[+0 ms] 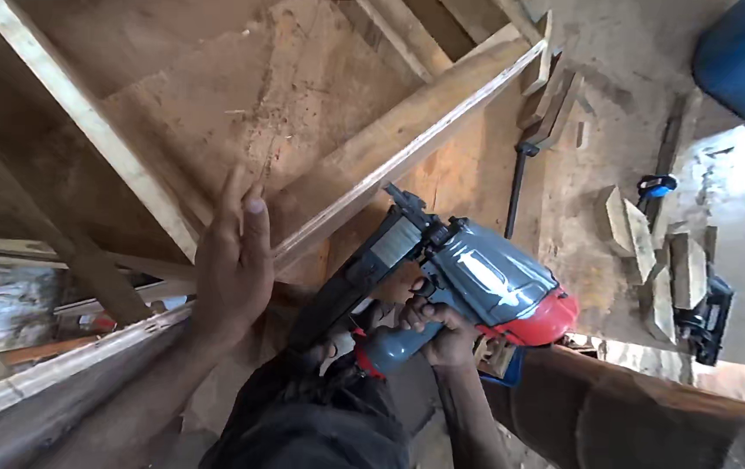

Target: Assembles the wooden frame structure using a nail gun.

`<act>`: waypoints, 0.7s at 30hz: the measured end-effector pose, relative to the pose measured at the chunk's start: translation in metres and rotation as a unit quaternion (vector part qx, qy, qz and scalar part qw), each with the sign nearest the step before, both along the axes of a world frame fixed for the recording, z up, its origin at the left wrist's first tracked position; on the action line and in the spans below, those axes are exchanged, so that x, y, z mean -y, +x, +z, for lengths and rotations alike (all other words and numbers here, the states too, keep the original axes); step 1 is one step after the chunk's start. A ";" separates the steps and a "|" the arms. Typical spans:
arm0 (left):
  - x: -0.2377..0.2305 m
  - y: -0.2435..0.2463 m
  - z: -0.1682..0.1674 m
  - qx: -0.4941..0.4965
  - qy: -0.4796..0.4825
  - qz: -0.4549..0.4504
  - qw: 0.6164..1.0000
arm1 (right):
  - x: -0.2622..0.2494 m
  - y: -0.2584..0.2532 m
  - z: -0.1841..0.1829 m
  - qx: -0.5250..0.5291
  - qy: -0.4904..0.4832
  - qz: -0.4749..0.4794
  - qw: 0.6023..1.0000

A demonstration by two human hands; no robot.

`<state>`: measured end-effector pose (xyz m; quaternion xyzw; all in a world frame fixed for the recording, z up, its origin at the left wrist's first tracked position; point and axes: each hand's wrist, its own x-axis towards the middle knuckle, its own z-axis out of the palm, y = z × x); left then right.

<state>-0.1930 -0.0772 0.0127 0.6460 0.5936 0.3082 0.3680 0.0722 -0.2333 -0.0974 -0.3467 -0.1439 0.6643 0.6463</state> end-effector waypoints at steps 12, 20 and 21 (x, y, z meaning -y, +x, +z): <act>-0.003 0.002 0.004 0.234 0.044 0.088 0.967 | 0.027 -0.072 -0.010 0.002 0.072 0.043 0.996; -0.011 -0.003 -0.009 0.225 0.106 0.076 0.965 | 0.027 -0.070 -0.004 0.043 0.034 0.074 0.996; -0.014 -0.003 -0.008 0.218 0.109 0.082 0.966 | 0.027 -0.057 0.005 0.066 0.013 0.081 0.994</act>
